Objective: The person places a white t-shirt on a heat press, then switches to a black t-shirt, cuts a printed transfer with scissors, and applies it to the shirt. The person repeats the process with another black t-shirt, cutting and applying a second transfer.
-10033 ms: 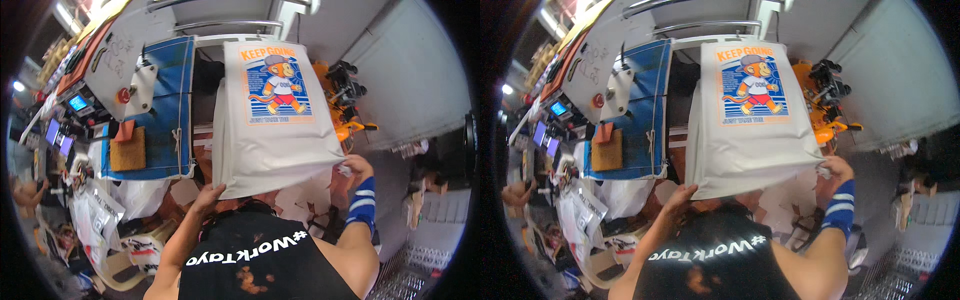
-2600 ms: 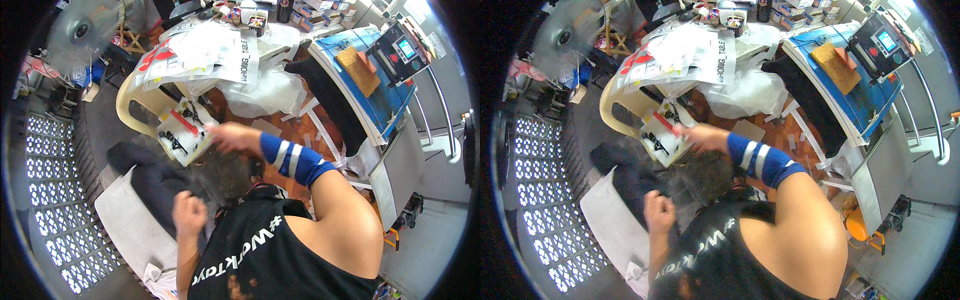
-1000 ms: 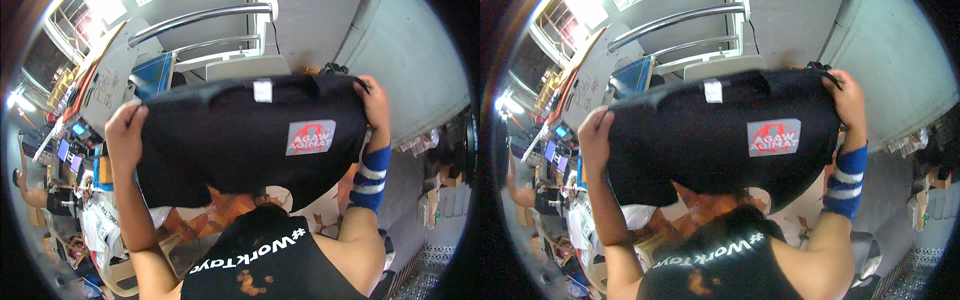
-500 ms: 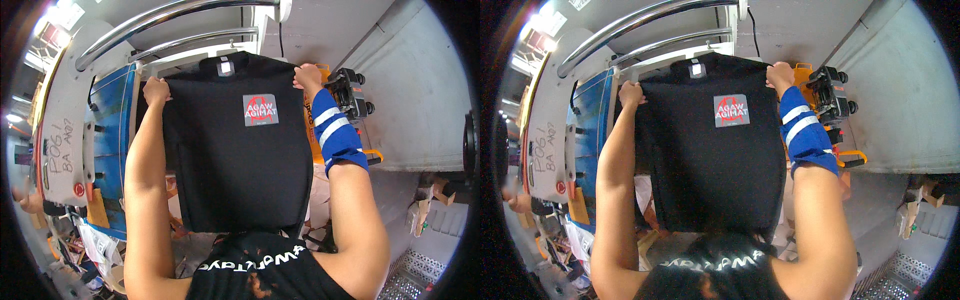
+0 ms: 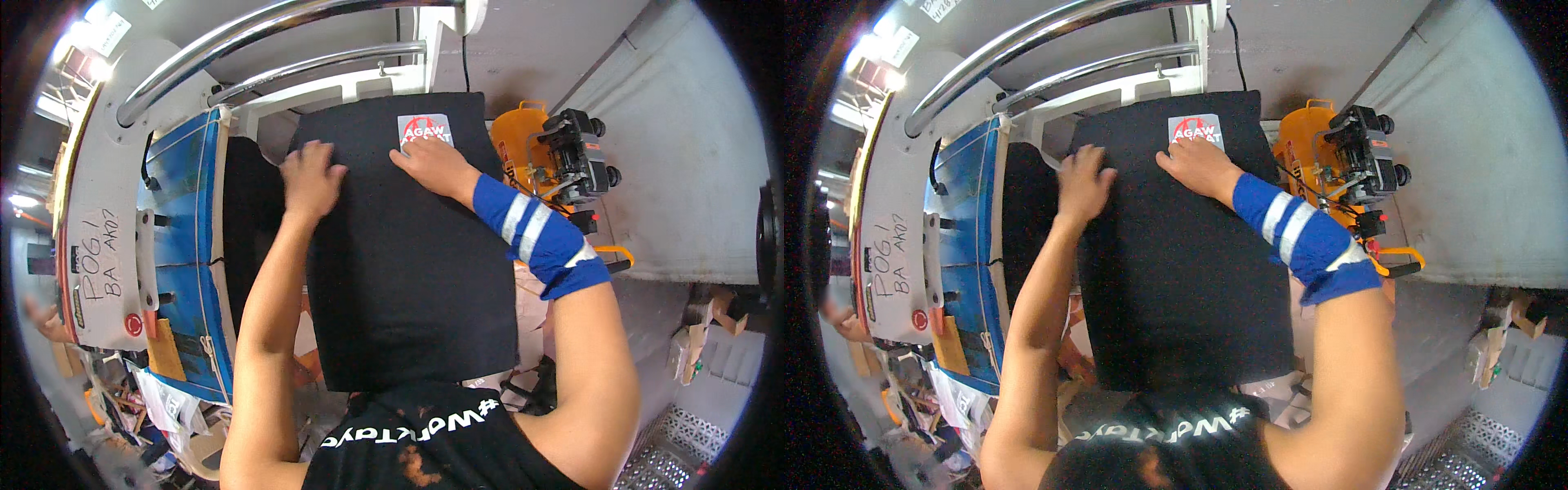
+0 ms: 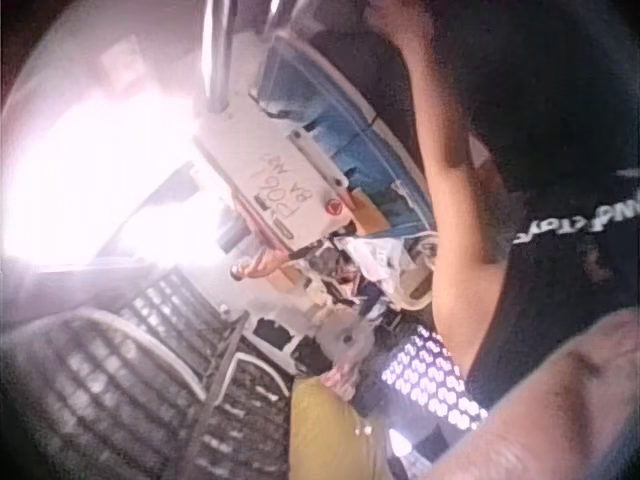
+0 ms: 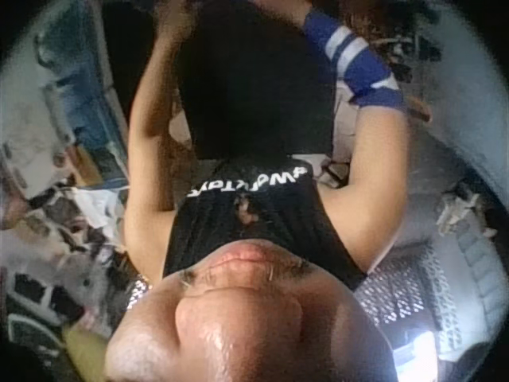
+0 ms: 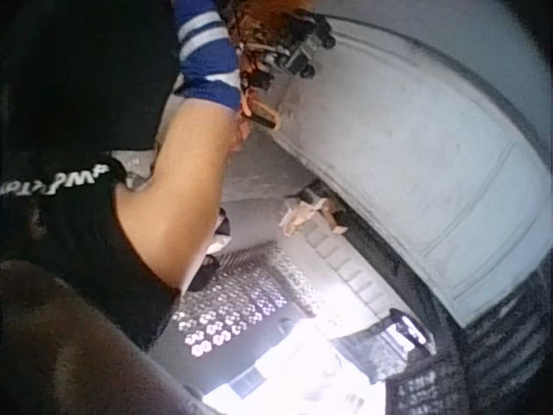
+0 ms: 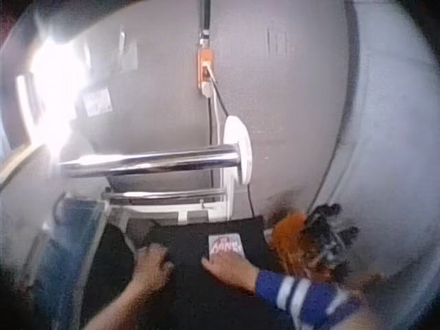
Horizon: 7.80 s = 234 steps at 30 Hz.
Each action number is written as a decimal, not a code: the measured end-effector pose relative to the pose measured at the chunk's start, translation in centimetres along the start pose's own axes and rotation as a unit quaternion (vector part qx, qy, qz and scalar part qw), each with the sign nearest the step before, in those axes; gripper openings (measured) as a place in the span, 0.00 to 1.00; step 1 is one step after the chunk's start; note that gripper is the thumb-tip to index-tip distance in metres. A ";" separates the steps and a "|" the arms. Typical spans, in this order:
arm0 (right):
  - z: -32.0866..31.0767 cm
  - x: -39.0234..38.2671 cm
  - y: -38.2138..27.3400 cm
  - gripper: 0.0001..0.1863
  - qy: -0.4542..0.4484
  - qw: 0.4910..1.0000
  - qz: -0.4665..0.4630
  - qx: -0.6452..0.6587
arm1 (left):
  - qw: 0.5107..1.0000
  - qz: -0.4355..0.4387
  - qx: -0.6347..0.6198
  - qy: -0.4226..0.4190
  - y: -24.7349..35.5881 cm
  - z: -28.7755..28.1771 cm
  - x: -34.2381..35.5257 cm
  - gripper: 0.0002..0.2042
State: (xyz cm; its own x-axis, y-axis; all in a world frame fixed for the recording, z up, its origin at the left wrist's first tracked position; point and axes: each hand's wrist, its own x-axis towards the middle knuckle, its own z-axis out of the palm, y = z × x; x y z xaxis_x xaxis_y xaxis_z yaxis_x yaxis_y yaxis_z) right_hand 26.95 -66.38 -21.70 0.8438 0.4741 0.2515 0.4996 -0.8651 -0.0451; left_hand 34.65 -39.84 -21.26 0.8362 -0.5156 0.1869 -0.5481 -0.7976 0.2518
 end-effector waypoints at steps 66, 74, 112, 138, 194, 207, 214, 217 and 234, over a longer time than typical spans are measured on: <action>-16.1 -15.5 -42.4 0.05 0.202 0.836 0.064 0.507 | 0.951 0.083 -0.292 0.058 6.4 -25.0 -42.0 0.21; -17.7 -7.2 -43.5 0.17 0.289 0.922 0.054 0.252 | 0.654 -0.242 -0.660 0.279 -13.3 -21.1 -51.8 0.09; -17.3 -7.2 -27.8 0.35 0.568 0.703 0.419 0.087 | 0.892 -0.404 0.118 -0.168 -52.6 13.1 -64.6 0.11; 0.2 2.5 -62.1 0.09 -0.055 0.840 0.433 0.321 | 0.597 -0.669 -0.440 0.042 -57.3 9.1 -76.6 0.17; -1.7 22.0 -55.0 0.27 0.032 0.535 0.362 0.762 | 0.793 0.043 -0.602 0.082 -45.0 -24.7 -37.5 0.17; -23.6 31.4 -74.0 0.12 -0.422 0.786 -0.190 0.410 | 0.842 0.162 -0.502 0.111 -42.3 -30.5 -47.1 0.50; -27.9 28.4 -75.9 0.11 -0.258 0.883 -0.161 0.357 | 0.875 0.048 -0.481 -0.013 -48.2 -27.8 -48.6 0.11; -27.1 22.3 -74.5 0.12 -0.092 0.941 0.175 0.274 | 0.813 0.007 -0.583 0.008 -53.5 -30.5 -52.3 0.16; -6.2 5.8 -60.1 0.14 0.137 0.840 0.452 0.268 | 0.898 0.006 -0.419 0.134 -50.5 -39.7 -54.1 0.08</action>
State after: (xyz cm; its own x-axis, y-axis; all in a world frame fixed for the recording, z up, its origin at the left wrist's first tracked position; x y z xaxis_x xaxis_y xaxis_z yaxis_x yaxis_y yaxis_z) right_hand 0.66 -12.66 -11.57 0.8853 -0.4562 0.0901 -0.2427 -0.6186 -0.7473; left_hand 16.32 40.77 -6.43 0.8575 -0.3380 0.3880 -0.4727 -0.2196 0.8534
